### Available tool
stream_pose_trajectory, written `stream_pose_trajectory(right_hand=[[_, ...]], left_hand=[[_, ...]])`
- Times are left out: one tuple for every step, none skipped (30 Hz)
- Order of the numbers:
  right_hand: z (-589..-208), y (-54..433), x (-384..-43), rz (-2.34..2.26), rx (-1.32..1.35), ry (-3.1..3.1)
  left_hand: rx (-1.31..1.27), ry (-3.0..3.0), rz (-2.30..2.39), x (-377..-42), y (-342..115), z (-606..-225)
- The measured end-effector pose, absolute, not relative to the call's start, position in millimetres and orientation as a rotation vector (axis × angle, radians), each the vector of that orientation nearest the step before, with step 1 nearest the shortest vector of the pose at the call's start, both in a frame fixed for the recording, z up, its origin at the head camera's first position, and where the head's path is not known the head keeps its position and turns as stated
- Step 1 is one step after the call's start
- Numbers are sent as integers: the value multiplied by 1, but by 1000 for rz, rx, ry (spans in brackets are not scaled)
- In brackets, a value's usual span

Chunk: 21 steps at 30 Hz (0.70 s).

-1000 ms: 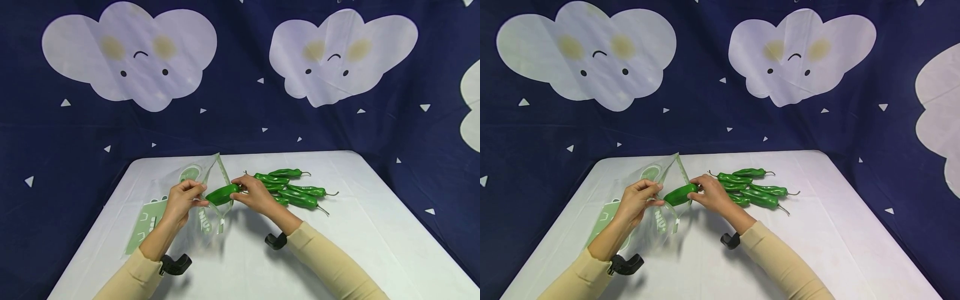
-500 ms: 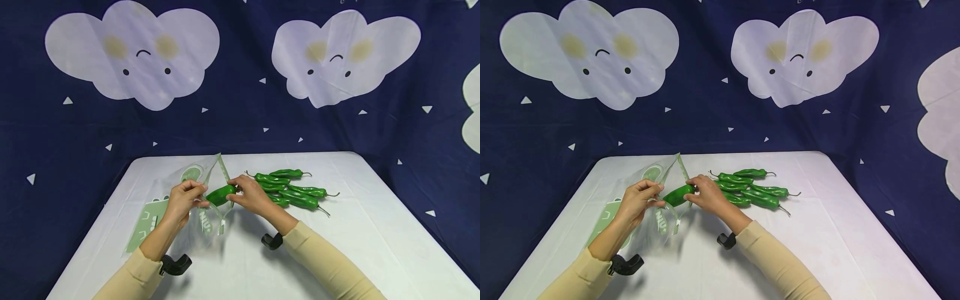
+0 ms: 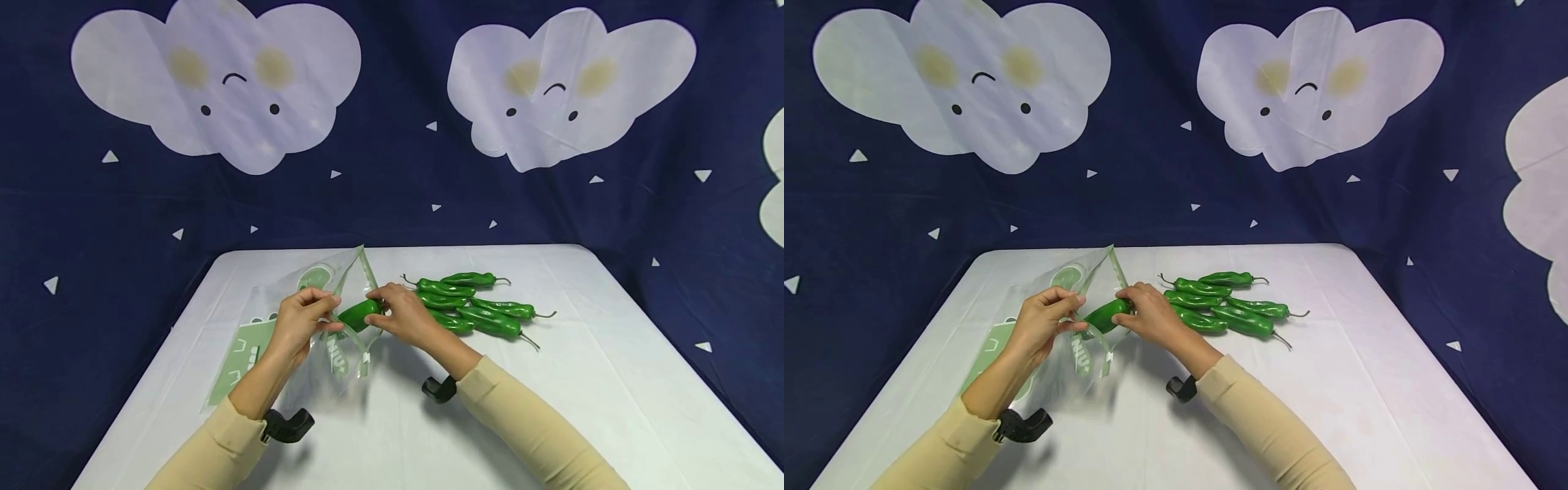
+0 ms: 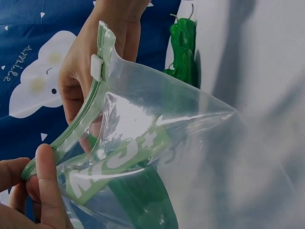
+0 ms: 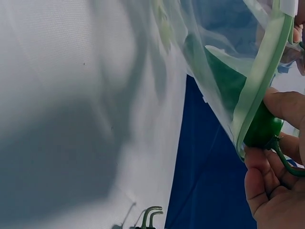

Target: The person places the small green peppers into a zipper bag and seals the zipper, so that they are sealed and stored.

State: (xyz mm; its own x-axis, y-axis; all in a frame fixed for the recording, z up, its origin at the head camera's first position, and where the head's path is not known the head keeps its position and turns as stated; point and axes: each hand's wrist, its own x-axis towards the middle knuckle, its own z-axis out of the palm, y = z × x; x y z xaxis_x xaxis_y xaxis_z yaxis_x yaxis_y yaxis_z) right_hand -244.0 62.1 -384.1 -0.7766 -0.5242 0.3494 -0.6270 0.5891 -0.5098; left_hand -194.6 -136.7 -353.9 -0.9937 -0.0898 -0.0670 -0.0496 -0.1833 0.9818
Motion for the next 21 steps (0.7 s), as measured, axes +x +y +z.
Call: stream_pose_trajectory(right_hand=[[-384,62,-244,938,973,-2661],[-384,61,-244,936,978,-2665],[-384,61,-244,937,981,-2669],[-384,60,-243,937,983,-2673],[-384,60,-243,938,985,-2672],[-384,59,-243,939,987,-2672],[-384,59,-243,937,986,-2672],[-385,58,-244,935,987,-2670],[-385,57,-244,930,986,-2670],[-386,57,-244,923,986,-2672],[-386,56,-244,916,986,-2675],[-386,55,-244,909,987,-2681],[-386,54,-244,903,987,-2686],[-386,54,-244,899,989,-2691],[-385,53,-243,894,991,-2698],[-385,52,-243,889,992,-2707],[-384,52,-242,885,993,-2713],[-384,51,-242,883,994,-2713],[-384,51,-242,885,992,-2715],[-384,50,-241,885,994,-2714],[-384,50,-241,887,996,-2712]], left_hand=[[169,-1991,-2392,-195,-137,-353],[169,-1987,-2395,-194,-137,-353],[167,-1983,-2397,-194,-137,-353],[165,-1980,-2400,-194,-137,-352],[163,-1976,-2402,-194,-137,-352],[162,-1971,-2403,-194,-136,-352],[160,-1968,-2405,-194,-136,-352],[158,-1968,-2405,-194,-136,-352],[156,-1967,-2405,-194,-136,-352],[156,-1967,-2405,-194,-136,-352],[155,-1966,-2404,-194,-136,-352],[154,-1965,-2404,-194,-136,-352],[153,-1967,-2403,-194,-136,-352],[152,-1968,-2401,-194,-136,-352],[151,-1968,-2399,-194,-136,-352],[151,-1970,-2397,-194,-136,-352],[151,-1972,-2394,-194,-136,-352],[150,-1974,-2392,-194,-136,-351],[151,-1976,-2389,-195,-136,-351],[153,-1976,-2387,-195,-136,-351],[154,-1975,-2387,-195,-136,-350]])
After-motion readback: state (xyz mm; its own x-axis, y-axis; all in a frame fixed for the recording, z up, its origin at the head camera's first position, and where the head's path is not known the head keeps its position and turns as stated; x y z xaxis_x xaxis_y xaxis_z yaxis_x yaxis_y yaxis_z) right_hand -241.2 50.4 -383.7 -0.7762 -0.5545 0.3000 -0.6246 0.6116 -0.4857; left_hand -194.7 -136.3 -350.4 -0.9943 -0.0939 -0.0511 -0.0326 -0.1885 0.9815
